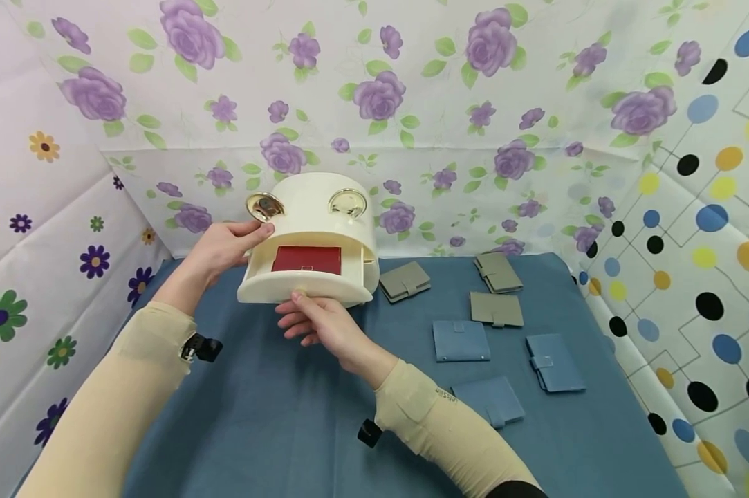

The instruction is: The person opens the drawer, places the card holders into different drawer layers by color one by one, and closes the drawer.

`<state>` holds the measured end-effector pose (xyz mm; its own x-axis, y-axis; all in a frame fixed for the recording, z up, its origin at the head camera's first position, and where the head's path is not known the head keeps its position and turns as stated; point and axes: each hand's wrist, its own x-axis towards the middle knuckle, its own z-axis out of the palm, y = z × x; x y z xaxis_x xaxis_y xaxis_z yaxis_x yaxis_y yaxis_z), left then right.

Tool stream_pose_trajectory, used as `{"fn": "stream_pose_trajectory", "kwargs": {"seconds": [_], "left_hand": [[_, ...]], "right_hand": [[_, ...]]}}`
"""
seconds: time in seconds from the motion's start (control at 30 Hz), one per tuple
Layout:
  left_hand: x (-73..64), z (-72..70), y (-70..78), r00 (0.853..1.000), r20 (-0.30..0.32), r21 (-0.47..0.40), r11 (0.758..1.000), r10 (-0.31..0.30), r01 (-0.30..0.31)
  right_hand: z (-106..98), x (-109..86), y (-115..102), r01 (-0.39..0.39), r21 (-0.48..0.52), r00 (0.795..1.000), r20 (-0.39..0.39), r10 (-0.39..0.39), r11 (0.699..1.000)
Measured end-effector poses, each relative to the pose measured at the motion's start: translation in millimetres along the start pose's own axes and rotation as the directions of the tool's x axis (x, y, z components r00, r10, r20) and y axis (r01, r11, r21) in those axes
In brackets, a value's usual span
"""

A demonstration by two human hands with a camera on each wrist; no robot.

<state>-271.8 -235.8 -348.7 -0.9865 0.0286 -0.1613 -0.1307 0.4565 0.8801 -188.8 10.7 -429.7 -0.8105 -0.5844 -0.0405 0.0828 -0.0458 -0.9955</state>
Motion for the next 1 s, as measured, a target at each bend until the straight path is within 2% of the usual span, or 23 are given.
{"fn": "stream_pose_trajectory", "kwargs": {"seconds": [0.5, 0.77, 1.0], "left_hand": [[-0.6, 0.9, -2.9, 1.000, 0.005, 0.035, 0.999, 0.002, -0.002], [0.6, -0.7, -1.9, 1.000, 0.006, 0.031, 1.000, 0.003, -0.003], [2.7, -2.8, -1.2, 1.000, 0.009, -0.012, 1.000, -0.014, 0.014]], "right_hand": [[-0.2, 7.7, 5.7, 0.045, 0.006, 0.997, -0.060, -0.044, 0.999], [-6.6, 21.6, 7.7, 0.067, 0.003, 0.994, -0.088, -0.066, 0.998], [-16.0, 37.0, 3.0, 0.050, 0.031, 0.992, -0.119, -0.046, 0.998]]}}
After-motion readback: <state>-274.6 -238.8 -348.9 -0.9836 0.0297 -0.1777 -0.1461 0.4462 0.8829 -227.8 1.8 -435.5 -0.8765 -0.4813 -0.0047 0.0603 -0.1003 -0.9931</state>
